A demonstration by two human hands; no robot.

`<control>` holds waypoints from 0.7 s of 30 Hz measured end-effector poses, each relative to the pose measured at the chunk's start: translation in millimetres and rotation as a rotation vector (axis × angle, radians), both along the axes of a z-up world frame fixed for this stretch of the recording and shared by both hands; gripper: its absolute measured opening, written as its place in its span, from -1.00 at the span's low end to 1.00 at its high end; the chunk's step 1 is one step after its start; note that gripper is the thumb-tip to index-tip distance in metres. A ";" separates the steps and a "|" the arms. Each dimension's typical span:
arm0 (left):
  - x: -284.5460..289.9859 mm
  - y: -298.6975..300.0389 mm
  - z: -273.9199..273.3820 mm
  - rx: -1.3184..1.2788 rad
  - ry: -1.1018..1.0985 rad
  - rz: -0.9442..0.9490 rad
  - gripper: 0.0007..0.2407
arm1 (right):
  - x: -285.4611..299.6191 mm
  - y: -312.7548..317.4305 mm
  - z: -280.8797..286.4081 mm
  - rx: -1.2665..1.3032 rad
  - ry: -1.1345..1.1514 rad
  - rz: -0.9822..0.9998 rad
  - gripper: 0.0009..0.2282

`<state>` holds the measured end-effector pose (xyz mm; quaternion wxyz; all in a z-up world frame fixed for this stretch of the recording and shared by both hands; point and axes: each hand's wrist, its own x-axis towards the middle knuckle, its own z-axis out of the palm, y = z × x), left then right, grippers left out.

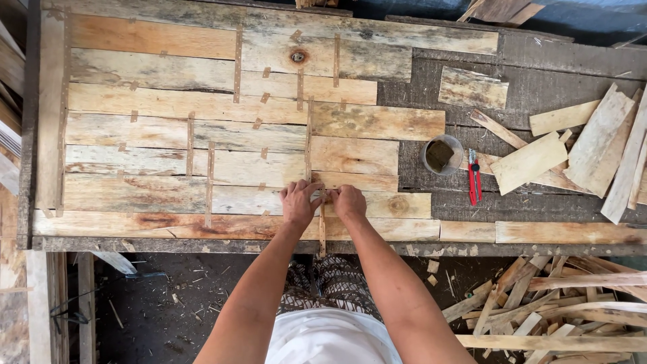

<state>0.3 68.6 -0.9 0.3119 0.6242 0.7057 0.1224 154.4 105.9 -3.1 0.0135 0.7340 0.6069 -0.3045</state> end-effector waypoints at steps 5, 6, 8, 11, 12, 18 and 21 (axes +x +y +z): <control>-2.5 0.4 -6.6 0.009 -0.017 -0.015 -0.59 | -0.7 7.1 -7.8 -0.222 0.026 -0.045 -0.62; -2.0 -1.7 -9.0 0.013 -0.031 -0.014 -0.57 | 0.3 6.2 -7.0 -0.245 0.029 -0.058 -0.61; -2.7 -2.3 -10.1 0.038 -0.039 -0.017 -0.56 | -7.0 8.8 23.4 -0.216 0.006 -0.041 -0.57; -2.7 0.1 -5.7 0.025 -0.060 0.004 -0.53 | -10.1 11.0 20.3 -0.157 -0.058 -0.005 -0.50; -2.6 0.4 -3.4 -0.017 -0.075 0.023 -0.52 | -9.7 10.1 10.9 -0.130 -0.099 0.008 -0.48; -2.9 1.4 -7.0 0.028 -0.100 0.038 -0.55 | -18.6 16.6 41.9 -0.183 -0.076 -0.058 -0.48; -3.4 2.9 -1.3 -0.003 -0.104 0.041 -0.56 | -15.9 14.9 29.1 -0.109 -0.134 -0.005 -0.44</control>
